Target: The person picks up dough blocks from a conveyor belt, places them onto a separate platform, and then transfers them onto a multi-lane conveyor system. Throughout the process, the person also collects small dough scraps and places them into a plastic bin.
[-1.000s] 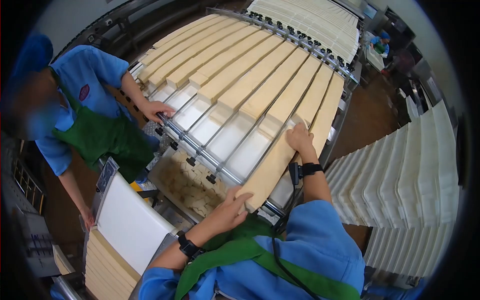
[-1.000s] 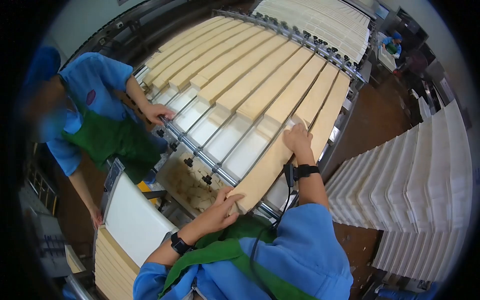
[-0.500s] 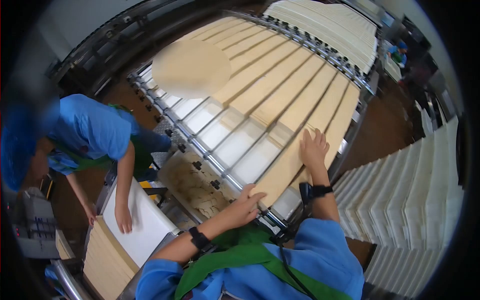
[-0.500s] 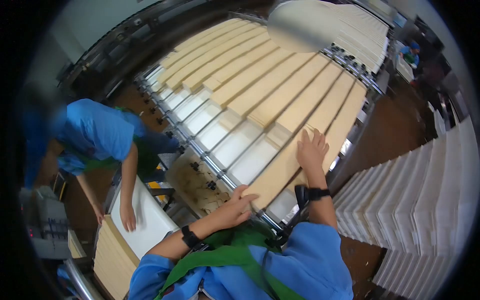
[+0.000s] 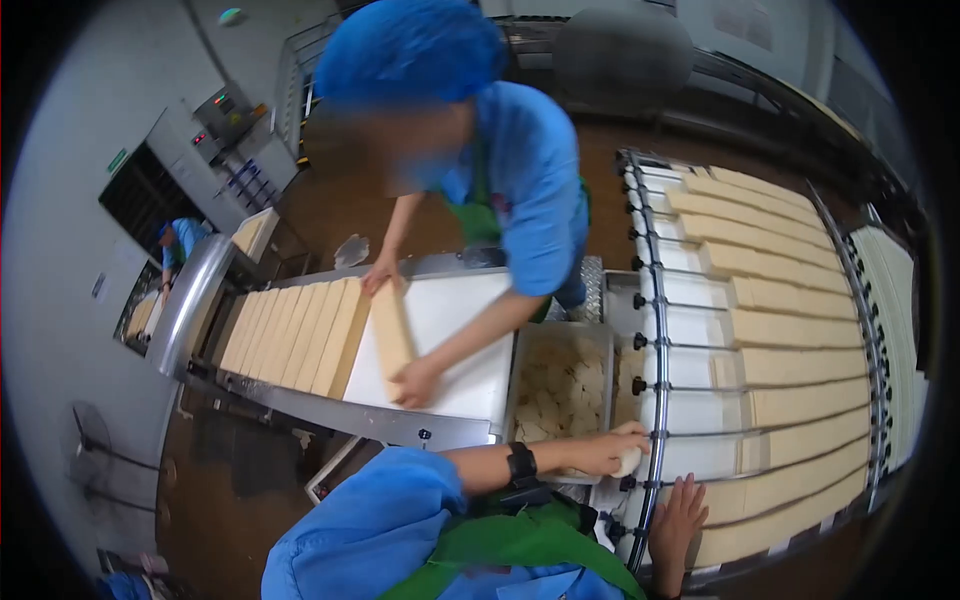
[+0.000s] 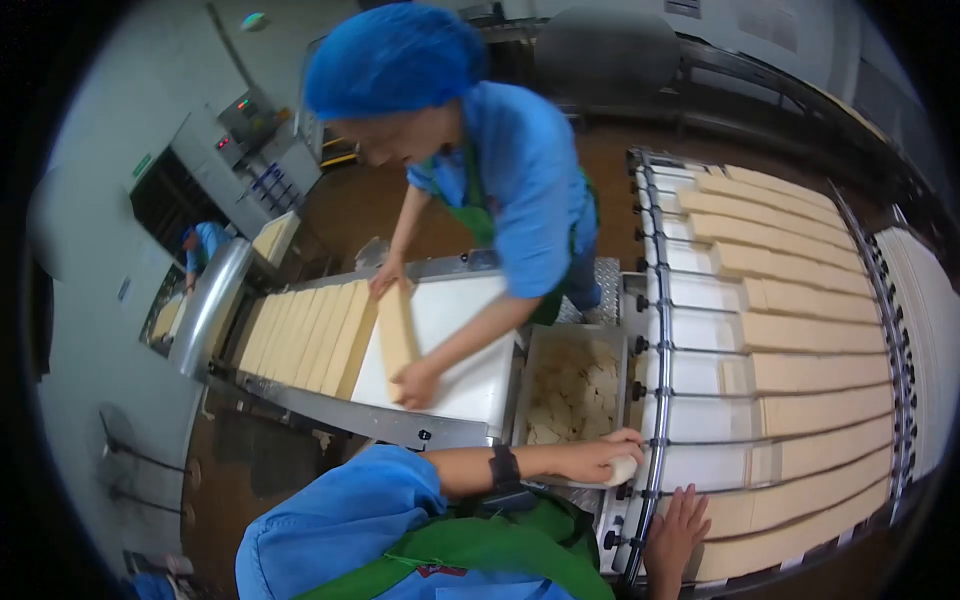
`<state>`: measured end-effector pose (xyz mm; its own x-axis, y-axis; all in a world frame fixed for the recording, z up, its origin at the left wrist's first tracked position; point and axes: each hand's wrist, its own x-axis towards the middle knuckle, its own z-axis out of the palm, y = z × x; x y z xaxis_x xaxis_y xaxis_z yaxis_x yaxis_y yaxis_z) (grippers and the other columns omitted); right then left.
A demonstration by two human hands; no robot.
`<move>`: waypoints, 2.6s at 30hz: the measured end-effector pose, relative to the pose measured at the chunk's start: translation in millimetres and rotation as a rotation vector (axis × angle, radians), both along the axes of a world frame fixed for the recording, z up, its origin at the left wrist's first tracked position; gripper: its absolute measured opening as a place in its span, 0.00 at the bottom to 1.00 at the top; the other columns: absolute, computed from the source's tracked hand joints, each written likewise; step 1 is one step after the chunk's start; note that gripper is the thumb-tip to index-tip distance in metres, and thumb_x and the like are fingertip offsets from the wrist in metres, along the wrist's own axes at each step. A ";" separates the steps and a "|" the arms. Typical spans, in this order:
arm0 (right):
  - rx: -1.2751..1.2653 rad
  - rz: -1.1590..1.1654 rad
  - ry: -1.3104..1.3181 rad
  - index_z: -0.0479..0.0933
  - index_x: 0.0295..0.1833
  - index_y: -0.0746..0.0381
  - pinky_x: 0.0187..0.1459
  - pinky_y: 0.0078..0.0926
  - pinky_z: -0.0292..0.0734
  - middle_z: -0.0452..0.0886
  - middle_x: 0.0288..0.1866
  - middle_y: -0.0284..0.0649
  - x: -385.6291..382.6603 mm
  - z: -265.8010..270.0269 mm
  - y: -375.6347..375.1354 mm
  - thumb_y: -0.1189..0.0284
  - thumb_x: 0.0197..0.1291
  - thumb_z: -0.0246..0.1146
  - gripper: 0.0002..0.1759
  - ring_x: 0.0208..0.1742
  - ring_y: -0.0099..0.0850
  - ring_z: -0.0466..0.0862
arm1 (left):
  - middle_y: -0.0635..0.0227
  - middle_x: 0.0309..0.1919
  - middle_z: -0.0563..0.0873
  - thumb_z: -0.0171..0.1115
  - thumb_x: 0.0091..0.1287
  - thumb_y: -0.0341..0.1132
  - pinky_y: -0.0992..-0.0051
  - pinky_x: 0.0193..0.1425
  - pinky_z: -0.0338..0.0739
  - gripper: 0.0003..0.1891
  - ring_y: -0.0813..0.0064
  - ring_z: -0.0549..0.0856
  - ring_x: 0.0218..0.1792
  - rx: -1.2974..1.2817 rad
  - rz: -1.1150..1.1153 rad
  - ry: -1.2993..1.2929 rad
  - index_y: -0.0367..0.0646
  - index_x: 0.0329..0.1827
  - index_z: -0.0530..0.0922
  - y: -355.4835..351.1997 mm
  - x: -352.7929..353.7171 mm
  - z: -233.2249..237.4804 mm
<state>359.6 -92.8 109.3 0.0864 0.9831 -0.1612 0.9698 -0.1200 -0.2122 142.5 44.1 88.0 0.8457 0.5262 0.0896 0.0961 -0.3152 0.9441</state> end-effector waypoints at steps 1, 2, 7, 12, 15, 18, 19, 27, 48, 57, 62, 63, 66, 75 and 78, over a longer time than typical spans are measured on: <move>-0.027 -0.007 -0.010 0.58 0.70 0.63 0.70 0.58 0.36 0.51 0.77 0.44 -2.1 0.8 0.0 0.70 0.59 0.54 0.32 0.78 0.48 0.44 | 0.49 0.66 0.58 0.50 0.53 0.21 0.63 0.70 0.57 0.25 0.50 0.61 0.68 -0.008 0.068 0.000 0.46 0.58 0.70 4.4 -13.3 -9.9; -0.058 -0.012 -0.020 0.57 0.71 0.62 0.71 0.59 0.34 0.50 0.77 0.44 -3.5 1.1 0.5 0.70 0.59 0.54 0.33 0.78 0.48 0.42 | 0.49 0.66 0.58 0.51 0.55 0.22 0.63 0.70 0.57 0.25 0.50 0.61 0.68 0.033 0.189 0.011 0.46 0.58 0.69 6.8 -25.5 -19.9; 0.084 -0.002 0.023 0.57 0.71 0.62 0.70 0.60 0.40 0.49 0.77 0.50 -10.5 2.9 21.1 0.71 0.60 0.55 0.33 0.77 0.52 0.43 | 0.49 0.62 0.66 0.57 0.61 0.28 0.62 0.67 0.63 0.19 0.49 0.67 0.64 0.284 0.653 0.123 0.44 0.57 0.72 -4.0 -93.0 -44.2; 0.157 0.266 0.269 0.63 0.67 0.64 0.69 0.53 0.47 0.60 0.70 0.54 -21.8 4.3 68.8 0.71 0.57 0.60 0.31 0.73 0.55 0.55 | 0.59 0.37 0.80 0.57 0.56 0.27 0.61 0.50 0.72 0.09 0.55 0.78 0.45 0.396 0.932 0.349 0.44 0.39 0.79 -23.2 -153.1 -59.0; 0.311 0.342 0.358 0.67 0.63 0.65 0.67 0.49 0.54 0.66 0.66 0.57 -37.5 -27.5 112.2 0.67 0.57 0.62 0.29 0.66 0.56 0.64 | 0.59 0.31 0.82 0.58 0.55 0.30 0.59 0.44 0.74 0.06 0.56 0.80 0.38 0.540 1.032 0.407 0.45 0.34 0.81 -33.5 -164.8 -88.7; 0.332 0.396 0.357 0.70 0.60 0.61 0.64 0.48 0.57 0.68 0.64 0.51 -58.5 -38.0 158.4 0.67 0.52 0.65 0.28 0.66 0.50 0.65 | 0.67 0.30 0.85 0.59 0.55 0.34 0.63 0.39 0.76 0.06 0.62 0.82 0.34 0.625 0.902 0.638 0.52 0.33 0.83 -43.2 -158.2 -81.8; 0.346 0.349 0.269 0.72 0.57 0.60 0.63 0.51 0.57 0.67 0.65 0.47 -64.8 -40.7 160.7 0.66 0.50 0.65 0.26 0.66 0.46 0.65 | 0.66 0.28 0.85 0.61 0.53 0.35 0.64 0.39 0.76 0.06 0.63 0.82 0.32 0.612 0.984 0.621 0.52 0.33 0.83 -42.7 -154.4 -84.9; 0.297 0.286 0.068 0.80 0.47 0.57 0.67 0.60 0.50 0.59 0.72 0.47 -79.9 -37.1 153.7 0.61 0.50 0.63 0.19 0.73 0.40 0.58 | 0.67 0.23 0.84 0.62 0.52 0.32 0.66 0.33 0.75 0.05 0.64 0.81 0.27 0.701 1.023 0.624 0.50 0.30 0.84 -41.6 -152.3 -78.5; 0.293 0.278 0.031 0.81 0.47 0.57 0.68 0.61 0.48 0.60 0.71 0.45 -81.3 -43.2 153.1 0.59 0.48 0.65 0.20 0.74 0.38 0.55 | 0.68 0.24 0.84 0.63 0.50 0.29 0.66 0.33 0.74 0.05 0.64 0.80 0.27 0.718 1.014 0.580 0.49 0.29 0.83 -43.7 -156.3 -78.8; 0.249 0.256 0.123 0.80 0.49 0.55 0.67 0.62 0.46 0.61 0.70 0.46 -78.3 -42.9 154.1 0.57 0.47 0.66 0.23 0.73 0.39 0.57 | 0.63 0.24 0.81 0.59 0.55 0.26 0.67 0.38 0.74 0.07 0.62 0.78 0.31 0.488 0.974 0.298 0.42 0.34 0.83 -53.0 -178.7 -56.9; 0.083 0.165 0.269 0.78 0.52 0.57 0.65 0.67 0.44 0.62 0.69 0.51 -82.9 -44.5 170.7 0.56 0.50 0.65 0.25 0.72 0.44 0.58 | 0.58 0.35 0.80 0.57 0.59 0.25 0.67 0.45 0.75 0.09 0.56 0.79 0.40 0.462 1.236 0.265 0.40 0.41 0.81 -70.6 -232.4 -57.3; 0.139 0.174 0.306 0.78 0.52 0.57 0.65 0.66 0.46 0.61 0.69 0.51 -81.1 -53.4 172.2 0.58 0.50 0.66 0.24 0.71 0.46 0.59 | 0.55 0.39 0.79 0.57 0.59 0.27 0.65 0.49 0.74 0.11 0.55 0.78 0.44 0.403 1.323 0.290 0.39 0.45 0.79 -79.8 -244.0 -55.5; 0.358 0.198 0.143 0.78 0.51 0.58 0.66 0.55 0.53 0.66 0.65 0.53 -126.2 -31.9 178.8 0.61 0.49 0.67 0.22 0.66 0.50 0.65 | 0.48 0.50 0.74 0.60 0.60 0.33 0.59 0.57 0.70 0.22 0.49 0.73 0.54 0.437 1.670 0.510 0.35 0.56 0.71 -88.0 -299.8 -68.6; 0.264 0.684 0.303 0.74 0.53 0.64 0.65 0.48 0.57 0.70 0.60 0.56 -310.8 -86.9 234.7 0.61 0.51 0.65 0.26 0.64 0.53 0.66 | 0.45 0.57 0.67 0.68 0.54 0.53 0.57 0.58 0.68 0.44 0.44 0.70 0.54 -0.164 1.949 0.984 0.31 0.63 0.58 -103.0 -423.4 -87.3; 0.189 0.680 0.224 0.68 0.63 0.64 0.67 0.49 0.53 0.63 0.67 0.57 -385.6 -117.8 249.4 0.58 0.52 0.64 0.35 0.69 0.53 0.59 | 0.49 0.52 0.70 0.68 0.54 0.54 0.60 0.52 0.73 0.42 0.48 0.74 0.48 -0.089 1.882 1.148 0.31 0.60 0.61 -94.1 -421.5 -94.4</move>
<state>-26.0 156.6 -8.4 -0.5664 0.8208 0.0742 0.7482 0.5499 -0.3711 -279.0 -50.0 -6.4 -0.8458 0.5334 0.0052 0.5139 0.8122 0.2759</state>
